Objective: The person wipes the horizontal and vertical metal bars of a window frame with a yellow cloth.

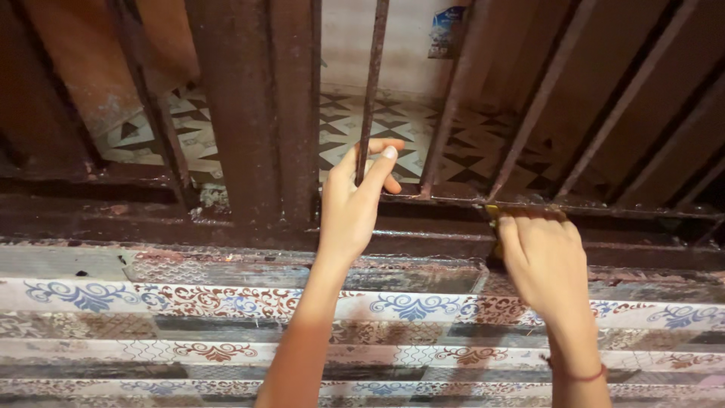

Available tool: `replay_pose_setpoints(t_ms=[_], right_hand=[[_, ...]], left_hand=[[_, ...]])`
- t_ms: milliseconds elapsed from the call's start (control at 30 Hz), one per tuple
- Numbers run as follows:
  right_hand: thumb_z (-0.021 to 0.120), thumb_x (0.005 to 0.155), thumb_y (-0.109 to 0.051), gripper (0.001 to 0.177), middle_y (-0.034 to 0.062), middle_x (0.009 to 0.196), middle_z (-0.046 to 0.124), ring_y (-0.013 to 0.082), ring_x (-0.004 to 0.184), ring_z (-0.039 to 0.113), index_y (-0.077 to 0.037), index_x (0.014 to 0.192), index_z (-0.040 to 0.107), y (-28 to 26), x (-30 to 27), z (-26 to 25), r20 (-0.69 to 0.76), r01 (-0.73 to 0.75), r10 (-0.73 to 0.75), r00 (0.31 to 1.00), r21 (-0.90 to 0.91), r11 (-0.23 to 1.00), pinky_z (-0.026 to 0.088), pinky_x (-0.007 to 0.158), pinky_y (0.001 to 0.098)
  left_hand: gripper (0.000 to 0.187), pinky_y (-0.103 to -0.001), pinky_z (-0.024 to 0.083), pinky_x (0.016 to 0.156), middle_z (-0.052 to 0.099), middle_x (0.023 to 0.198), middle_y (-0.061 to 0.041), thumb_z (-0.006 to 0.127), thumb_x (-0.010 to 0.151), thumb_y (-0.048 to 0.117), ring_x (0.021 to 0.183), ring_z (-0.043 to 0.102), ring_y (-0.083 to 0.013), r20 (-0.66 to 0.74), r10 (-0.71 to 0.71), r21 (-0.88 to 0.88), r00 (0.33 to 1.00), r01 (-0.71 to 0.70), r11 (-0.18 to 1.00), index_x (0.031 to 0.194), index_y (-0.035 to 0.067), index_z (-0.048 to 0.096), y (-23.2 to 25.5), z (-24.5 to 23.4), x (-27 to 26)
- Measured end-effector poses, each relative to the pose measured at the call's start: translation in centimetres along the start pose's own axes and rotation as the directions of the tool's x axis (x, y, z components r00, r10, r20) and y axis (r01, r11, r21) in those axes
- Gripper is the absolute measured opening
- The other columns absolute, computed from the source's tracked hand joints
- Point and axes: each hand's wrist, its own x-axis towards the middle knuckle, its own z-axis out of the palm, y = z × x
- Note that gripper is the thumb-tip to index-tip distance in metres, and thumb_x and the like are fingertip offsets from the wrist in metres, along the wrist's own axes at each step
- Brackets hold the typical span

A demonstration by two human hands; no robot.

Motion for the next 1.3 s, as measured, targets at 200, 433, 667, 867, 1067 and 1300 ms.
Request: replay_pose_setpoints(t_ms=[200,433,667,867,1067,1300], right_hand=[[0.039,0.106,-0.021,0.039,0.0235,0.107,0.067,0.039,0.102,0.062,0.008,0.109,0.066,-5.3,-3.3,-1.9,-0.497,0.371,-0.285,0.82,0.081,0.925,0.043,0.095,0.0491],[0.047,0.104,-0.023,0.032,0.0161,0.085,0.069,0.0354,0.087,0.064,-0.002,0.092,0.068,-7.7,0.4,-1.0,-0.068,0.182,-0.17,0.983,0.257,0.949,0.047,0.085,0.0471],[0.047,0.107,-0.022,0.033,0.0151,0.082,0.067,0.0343,0.087,0.063,-0.003,0.089,0.067,-10.3,-1.1,0.1,-0.199,0.182,-0.151,0.968,0.146,0.972,0.046,0.09,0.0474],[0.047,0.102,-0.019,0.031,0.0196,0.111,0.066,0.0356,0.108,0.059,0.002,0.118,0.064,-13.5,-3.5,-0.5,-0.534,0.396,-0.306,0.788,0.059,0.917,0.044,0.097,0.0487],[0.045,0.105,-0.027,0.034,0.013,0.093,0.071,0.0307,0.097,0.064,-0.007,0.091,0.069,-14.5,1.0,0.1,0.14,0.134,-0.158,0.978,0.164,0.977,0.044,0.093,0.0459],[0.049,0.101,-0.02,0.024,0.0173,0.099,0.067,0.0359,0.1,0.06,-0.002,0.101,0.064,-15.7,-1.9,-0.1,-0.291,0.385,-0.304,0.907,0.283,0.878,0.042,0.093,0.0489]], left_hand=[[0.03,-0.023,0.035,0.056,0.064,0.066,0.002,0.062,0.099,0.032,0.06,0.049,-0.0018,0.024,-0.007,-0.055,1.0,0.008,0.998,0.117,0.011,0.074,0.0,-0.2,0.0],[0.03,-0.022,0.039,0.065,0.064,0.074,0.001,0.063,0.102,0.029,0.072,0.058,-0.0037,0.078,0.04,-0.2,0.996,-0.024,0.98,0.119,0.007,0.074,-1.6,-0.3,0.3],[0.03,-0.022,0.042,0.07,0.065,0.08,0.002,0.064,0.102,0.028,0.077,0.059,-0.0046,0.102,0.063,-0.256,0.993,-0.035,0.966,0.121,0.006,0.073,-1.8,-0.5,0.2],[0.032,-0.026,0.038,0.063,0.067,0.084,-0.002,0.065,0.101,0.029,0.07,0.053,-0.0084,0.124,-0.048,-0.236,0.991,0.076,0.969,0.123,0.007,0.074,-1.3,-0.9,0.2],[0.033,-0.023,0.051,0.074,0.071,0.103,0.0,0.064,0.103,0.03,0.081,0.06,-0.0055,0.165,0.051,-0.315,0.985,0.004,0.949,0.121,0.004,0.072,-1.7,-1.0,0.5],[0.033,-0.027,0.056,0.071,0.07,0.104,-0.002,0.065,0.101,0.027,0.08,0.059,-0.0065,0.183,-0.055,-0.371,0.982,0.121,0.921,0.121,0.002,0.07,-1.2,-1.0,0.2]])
